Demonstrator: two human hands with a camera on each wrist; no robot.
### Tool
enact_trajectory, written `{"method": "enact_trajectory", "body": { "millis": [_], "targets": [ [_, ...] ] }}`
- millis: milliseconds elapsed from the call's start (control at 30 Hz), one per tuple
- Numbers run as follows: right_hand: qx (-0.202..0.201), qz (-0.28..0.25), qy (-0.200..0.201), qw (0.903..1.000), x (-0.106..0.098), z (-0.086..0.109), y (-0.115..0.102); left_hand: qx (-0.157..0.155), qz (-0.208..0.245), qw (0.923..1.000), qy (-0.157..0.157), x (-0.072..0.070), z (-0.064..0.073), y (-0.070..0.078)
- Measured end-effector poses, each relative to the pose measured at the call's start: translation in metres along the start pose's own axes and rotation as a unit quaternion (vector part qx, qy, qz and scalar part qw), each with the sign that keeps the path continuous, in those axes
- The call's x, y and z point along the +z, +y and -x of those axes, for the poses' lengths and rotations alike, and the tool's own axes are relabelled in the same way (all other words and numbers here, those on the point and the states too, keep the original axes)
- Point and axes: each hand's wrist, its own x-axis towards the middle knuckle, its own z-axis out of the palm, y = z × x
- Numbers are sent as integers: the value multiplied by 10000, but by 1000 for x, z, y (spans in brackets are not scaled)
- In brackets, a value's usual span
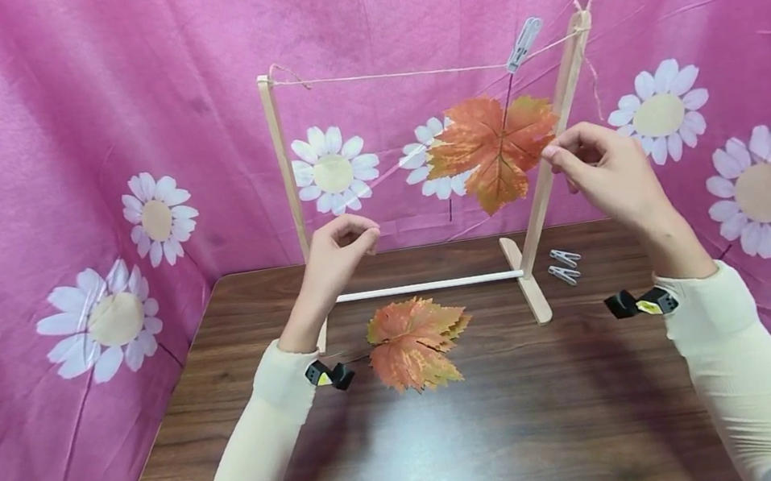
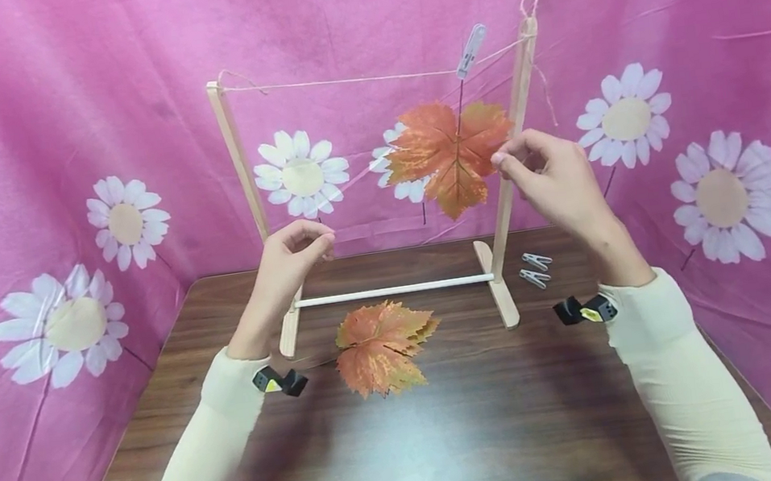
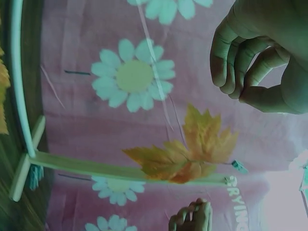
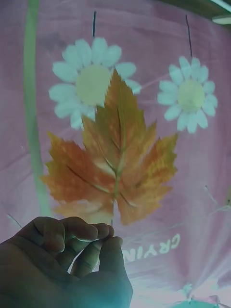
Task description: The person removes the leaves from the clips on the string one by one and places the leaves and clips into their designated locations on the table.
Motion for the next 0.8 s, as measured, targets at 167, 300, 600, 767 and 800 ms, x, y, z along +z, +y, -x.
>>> {"method": "enact_trajectory", "body": {
  "millis": [167, 300, 600, 767, 800],
  "targets": [
    [-173, -120, 15, 9998, -3, -14, -17, 148, 17, 9998, -93, 12, -13, 16],
    [-277, -156, 46, 9995, -7, -25, -30, 224, 92, 9995, -178, 20, -22, 29],
    [-280, -432, 64, 9987, -21, -50, -51, 416, 176, 9990, -72, 43, -39, 55],
    [-116, -651, -29, 9978, -31, -62, -59, 539, 180, 9983, -99, 56, -50, 69],
    [-95, -665, -45, 9977, -33, -65, -61, 551, 177, 9983, -114, 59, -52, 71]
  ]
}}
